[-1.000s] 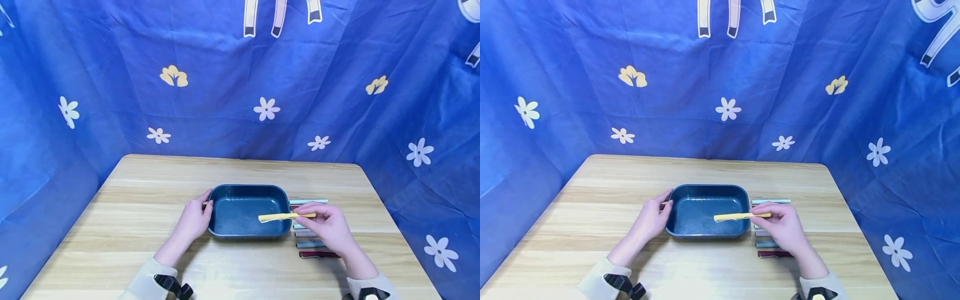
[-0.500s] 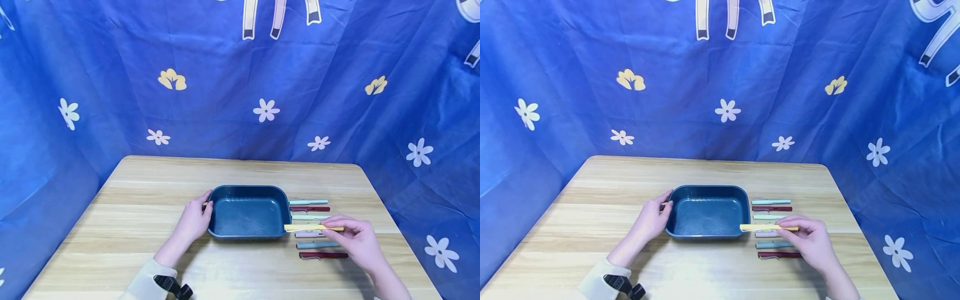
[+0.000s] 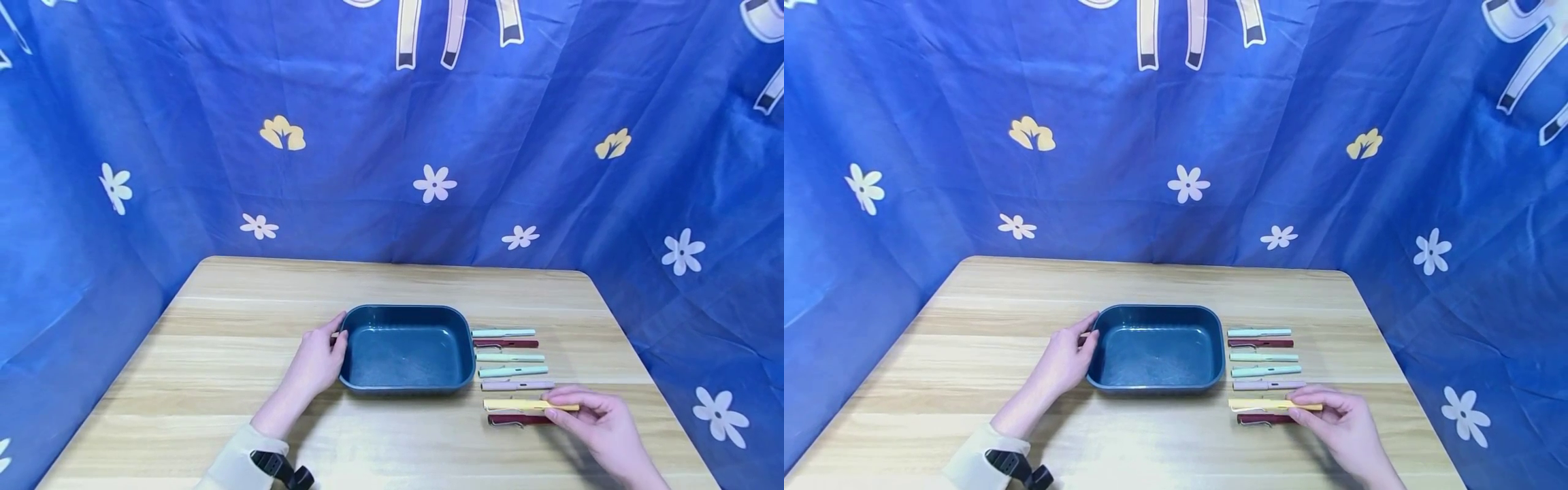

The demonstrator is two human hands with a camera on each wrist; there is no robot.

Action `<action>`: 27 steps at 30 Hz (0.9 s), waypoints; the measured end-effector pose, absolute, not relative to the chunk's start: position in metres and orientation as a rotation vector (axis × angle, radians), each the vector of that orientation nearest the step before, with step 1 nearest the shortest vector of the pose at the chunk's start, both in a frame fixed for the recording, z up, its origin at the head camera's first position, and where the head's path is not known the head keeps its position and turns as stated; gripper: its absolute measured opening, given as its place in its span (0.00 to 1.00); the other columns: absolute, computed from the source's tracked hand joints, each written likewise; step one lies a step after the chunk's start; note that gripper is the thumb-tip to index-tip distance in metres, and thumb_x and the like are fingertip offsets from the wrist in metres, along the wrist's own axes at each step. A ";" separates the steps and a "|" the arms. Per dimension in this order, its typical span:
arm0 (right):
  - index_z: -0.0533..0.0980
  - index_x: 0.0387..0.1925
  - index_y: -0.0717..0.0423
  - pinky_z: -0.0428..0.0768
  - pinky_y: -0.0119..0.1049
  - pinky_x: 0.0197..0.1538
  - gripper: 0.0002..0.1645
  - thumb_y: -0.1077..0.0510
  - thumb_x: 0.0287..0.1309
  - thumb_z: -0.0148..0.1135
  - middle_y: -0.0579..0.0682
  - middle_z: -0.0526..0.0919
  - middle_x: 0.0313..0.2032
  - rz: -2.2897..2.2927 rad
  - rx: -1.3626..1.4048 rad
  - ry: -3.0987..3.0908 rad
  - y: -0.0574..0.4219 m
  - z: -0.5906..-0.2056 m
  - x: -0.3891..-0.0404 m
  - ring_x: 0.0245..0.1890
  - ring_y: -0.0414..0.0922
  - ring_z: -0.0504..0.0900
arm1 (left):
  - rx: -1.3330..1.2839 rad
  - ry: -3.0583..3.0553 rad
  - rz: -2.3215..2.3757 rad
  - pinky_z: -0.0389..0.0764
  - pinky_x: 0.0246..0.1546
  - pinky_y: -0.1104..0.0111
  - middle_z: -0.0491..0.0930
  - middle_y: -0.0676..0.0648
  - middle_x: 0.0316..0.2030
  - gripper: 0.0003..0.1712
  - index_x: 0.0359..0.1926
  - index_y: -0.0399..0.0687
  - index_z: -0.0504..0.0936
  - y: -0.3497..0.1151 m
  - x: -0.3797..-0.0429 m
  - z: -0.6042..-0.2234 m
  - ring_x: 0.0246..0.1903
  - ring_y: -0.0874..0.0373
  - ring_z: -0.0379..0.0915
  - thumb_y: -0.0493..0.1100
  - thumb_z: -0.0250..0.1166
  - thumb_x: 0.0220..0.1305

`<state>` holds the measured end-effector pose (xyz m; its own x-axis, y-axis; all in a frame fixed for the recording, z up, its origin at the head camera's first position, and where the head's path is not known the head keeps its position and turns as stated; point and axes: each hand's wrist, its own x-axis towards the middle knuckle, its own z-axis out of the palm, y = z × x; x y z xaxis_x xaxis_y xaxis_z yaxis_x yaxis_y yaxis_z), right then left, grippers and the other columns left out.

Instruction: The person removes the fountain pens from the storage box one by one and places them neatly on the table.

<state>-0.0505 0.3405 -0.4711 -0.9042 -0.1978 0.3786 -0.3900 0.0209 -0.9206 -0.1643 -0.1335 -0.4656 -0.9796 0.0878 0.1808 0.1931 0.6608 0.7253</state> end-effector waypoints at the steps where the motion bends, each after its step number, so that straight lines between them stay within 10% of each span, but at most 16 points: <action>1: 0.85 0.44 0.74 0.88 0.36 0.47 0.18 0.87 0.51 0.67 0.55 0.90 0.47 2.006 0.640 -2.126 0.341 -0.475 -0.049 0.52 0.44 0.88 | -0.233 -2.744 -1.220 0.85 0.55 0.49 0.80 0.28 0.60 0.28 0.74 0.30 0.71 -0.134 -0.164 -0.466 0.55 0.40 0.84 0.39 0.57 0.79; 27: 0.85 0.43 0.76 0.88 0.36 0.46 0.17 0.85 0.50 0.69 0.66 0.88 0.43 2.005 0.637 -2.202 0.360 -0.519 -0.033 0.51 0.46 0.88 | -0.210 -2.759 -1.236 0.82 0.59 0.48 0.78 0.28 0.62 0.28 0.75 0.32 0.70 -0.131 -0.163 -0.463 0.57 0.40 0.83 0.38 0.57 0.80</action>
<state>-0.0326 0.3601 -0.5189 -0.9080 -0.2388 0.3443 -0.3650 0.0474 -0.9298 -0.1626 -0.1315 -0.4628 -0.9843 0.0807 0.1573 0.1710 0.6588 0.7326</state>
